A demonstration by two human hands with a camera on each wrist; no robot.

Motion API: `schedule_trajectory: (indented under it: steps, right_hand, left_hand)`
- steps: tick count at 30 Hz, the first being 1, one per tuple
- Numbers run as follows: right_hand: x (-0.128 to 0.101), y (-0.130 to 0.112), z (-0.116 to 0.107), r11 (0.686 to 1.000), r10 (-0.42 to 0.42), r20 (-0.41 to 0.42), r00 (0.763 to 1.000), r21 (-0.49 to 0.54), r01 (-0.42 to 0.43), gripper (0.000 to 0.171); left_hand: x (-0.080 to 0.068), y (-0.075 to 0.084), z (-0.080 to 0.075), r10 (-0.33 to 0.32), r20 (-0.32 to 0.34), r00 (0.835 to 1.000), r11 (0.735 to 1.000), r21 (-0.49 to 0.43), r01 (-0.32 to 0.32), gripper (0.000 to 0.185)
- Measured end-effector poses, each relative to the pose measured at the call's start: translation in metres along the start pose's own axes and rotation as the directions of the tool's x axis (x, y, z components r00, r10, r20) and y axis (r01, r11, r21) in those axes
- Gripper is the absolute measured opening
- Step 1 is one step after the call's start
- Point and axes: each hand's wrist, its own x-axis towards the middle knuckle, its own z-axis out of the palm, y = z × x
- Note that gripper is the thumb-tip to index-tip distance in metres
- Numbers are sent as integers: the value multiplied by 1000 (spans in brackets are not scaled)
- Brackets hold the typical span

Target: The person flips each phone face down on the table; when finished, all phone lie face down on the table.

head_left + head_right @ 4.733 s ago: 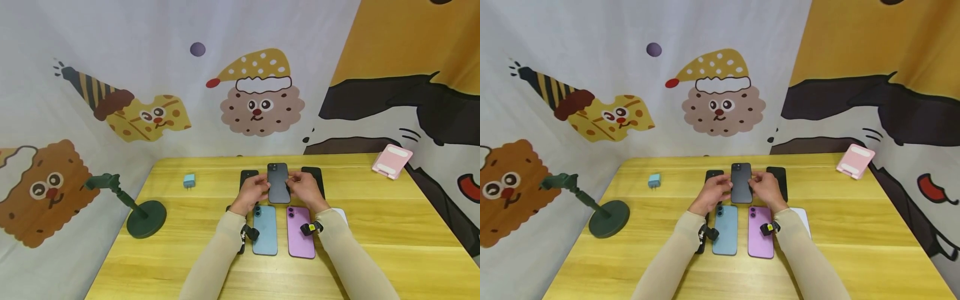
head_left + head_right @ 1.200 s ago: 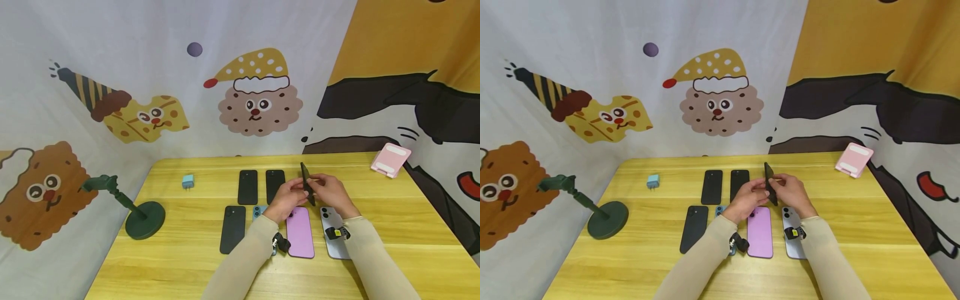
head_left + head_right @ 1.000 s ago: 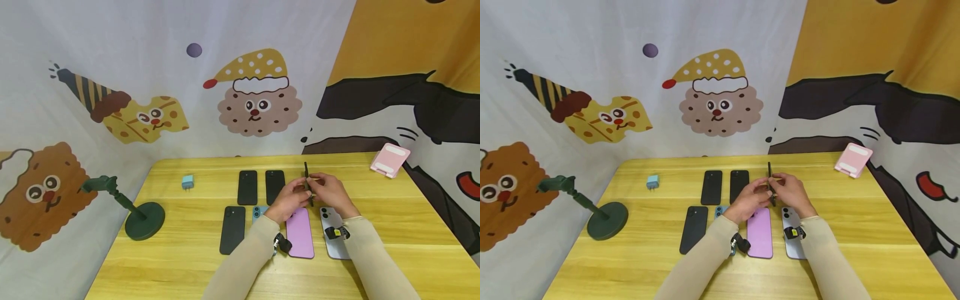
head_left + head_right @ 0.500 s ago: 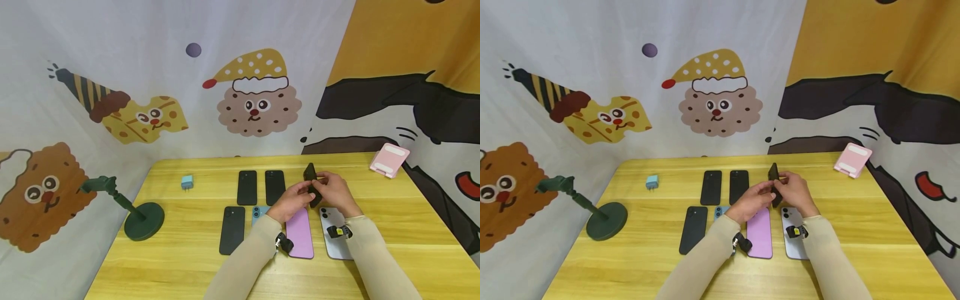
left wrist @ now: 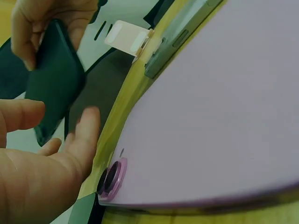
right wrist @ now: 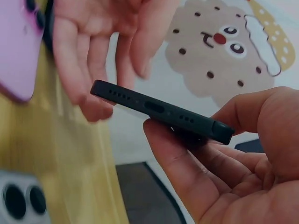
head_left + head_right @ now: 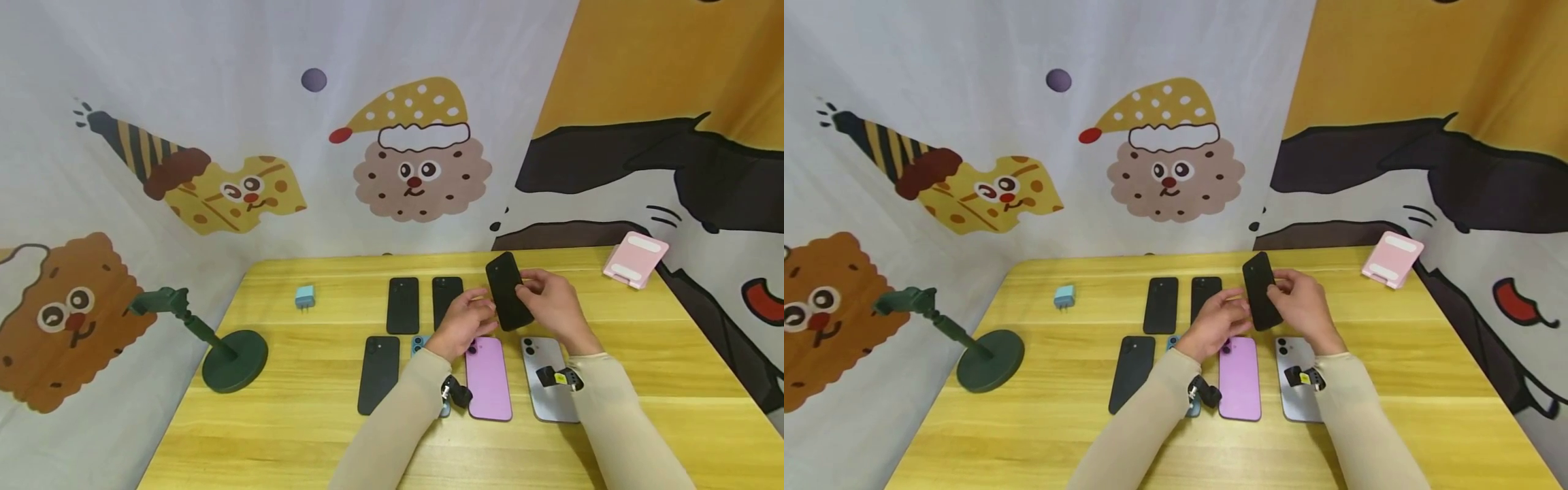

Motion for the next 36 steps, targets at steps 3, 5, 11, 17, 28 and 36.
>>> schedule_trajectory:
  steps: [3, 5, 11, 17, 28, 36]
  right_hand:
    - [-2, -7, 2, 1000, -17, 0, 1000, 14, 17, 45]
    - [-4, -11, 3, 1000, -19, 2, 1000, 19, 19, 45]
    - [-5, -16, 3, 1000, -7, 15, 1000, 20, 6, 45]
    - [-2, -6, -1, 1000, -13, 10, 1000, 4, 13, 44]
    - [4, 22, -3, 997, 69, 42, 997, 30, -70, 47]
    - [12, 40, 4, 993, 118, 52, 992, 14, -119, 48]
  left_hand:
    - [0, 1, 1, -12, 4, 1000, 999, -37, 12, 52]
    - [-1, 1, 2, -11, 3, 1000, 999, -46, 11, 53]
    - [-1, 3, 3, 4, -4, 1000, 999, -32, -4, 52]
    - [-2, 5, 3, 26, -8, 1000, 1000, -15, -27, 53]
    - [1, 4, 4, 37, -29, 999, 998, 56, -36, 56]
    - [2, 2, 7, 27, -60, 998, 988, 155, -17, 57]
